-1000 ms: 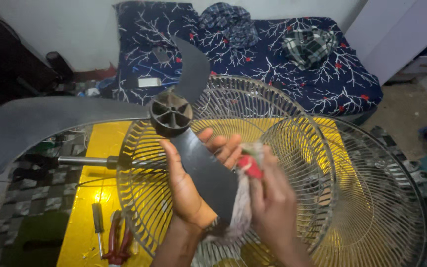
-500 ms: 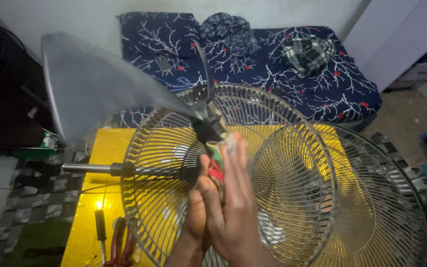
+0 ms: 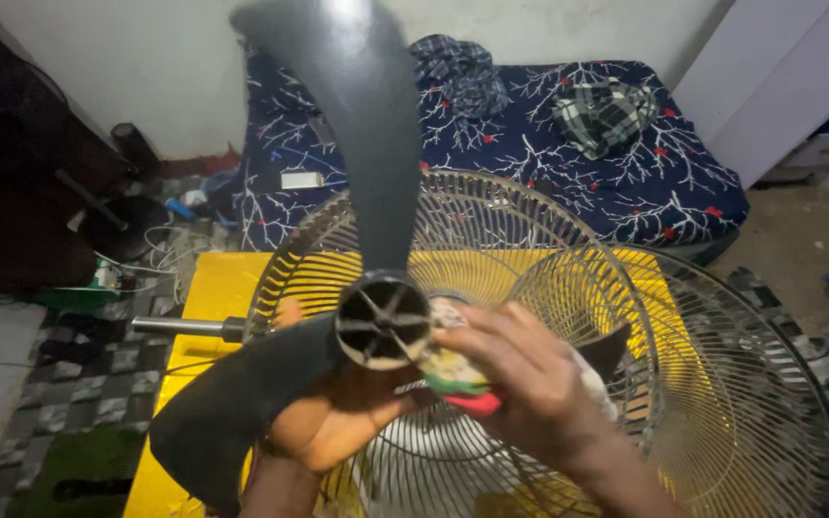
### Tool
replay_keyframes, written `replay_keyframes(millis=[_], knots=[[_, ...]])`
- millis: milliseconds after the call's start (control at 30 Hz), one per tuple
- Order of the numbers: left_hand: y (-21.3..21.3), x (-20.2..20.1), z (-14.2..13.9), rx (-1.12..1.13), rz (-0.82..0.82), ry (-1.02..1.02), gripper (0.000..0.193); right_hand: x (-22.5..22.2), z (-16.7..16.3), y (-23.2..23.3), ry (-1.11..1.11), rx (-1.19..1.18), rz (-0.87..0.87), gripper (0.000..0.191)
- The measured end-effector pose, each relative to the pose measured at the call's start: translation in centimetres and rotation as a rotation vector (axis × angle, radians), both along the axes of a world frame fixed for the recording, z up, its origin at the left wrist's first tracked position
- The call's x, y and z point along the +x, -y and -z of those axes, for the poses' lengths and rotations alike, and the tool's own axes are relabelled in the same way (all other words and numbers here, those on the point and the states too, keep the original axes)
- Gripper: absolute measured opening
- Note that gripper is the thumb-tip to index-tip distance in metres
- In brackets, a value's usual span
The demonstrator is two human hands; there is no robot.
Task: The person cleans and services a pedestal fan on a table. They wipe the fan blades with a cloth, remove the blade assembly from the motor shaft, wipe the blades and hub, unscrew the rear grille nut with a screwdriver, and wipe the motor housing and grille.
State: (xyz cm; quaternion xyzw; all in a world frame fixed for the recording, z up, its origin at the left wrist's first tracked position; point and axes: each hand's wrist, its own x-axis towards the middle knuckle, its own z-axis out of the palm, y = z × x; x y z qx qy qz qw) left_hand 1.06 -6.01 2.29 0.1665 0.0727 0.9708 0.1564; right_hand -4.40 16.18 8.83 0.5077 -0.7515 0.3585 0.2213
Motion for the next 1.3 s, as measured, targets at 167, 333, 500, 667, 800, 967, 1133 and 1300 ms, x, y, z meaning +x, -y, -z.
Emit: replay_keyframes(millis=[167, 333, 500, 667, 800, 967, 1133, 1300], knots=[[2.3, 1.4, -3.0, -0.075, 0.082, -0.157, 0.118, -1.1, -1.8, -2.1, 0.055, 0.039, -0.017, 0.050], [1.6, 2.2, -5.5, -0.494, 0.068, -0.017, 0.098, -2.8, -2.7, -1.8, 0.142, 0.048, 0.089, 0.038], [-2.2, 1.8, -4.9, -0.478, -0.124, 0.100, 0.078, -0.2, 0.7, 1.6, 0.219, -0.239, 0.416, 0.048], [-4.0, 1.2, -3.4, -0.497, -0.214, 0.189, 0.052, 4.1, 0.9, 3.7, 0.802, -0.554, 0.106, 0.071], [-5.3, 1.1, -2.5, -0.558, -0.404, 0.136, 0.056, 5.7, 0.6, 3.6, 0.687, -0.353, 0.093, 0.073], [-6.4, 0.3, -2.2, -0.594, -0.537, 0.133, 0.083, 5.4, 1.4, 2.2, 0.499, -0.102, 0.153, 0.055], [-6.4, 0.1, -2.1, -0.425, -0.573, 0.140, 0.093, 5.4, 2.3, 0.7, 0.446, -0.004, 0.077, 0.055], [-4.9, -1.2, -1.5, -0.312, -0.650, 0.099, 0.081, 6.0, 3.8, -2.9, 0.300, 0.161, -0.142, 0.047]])
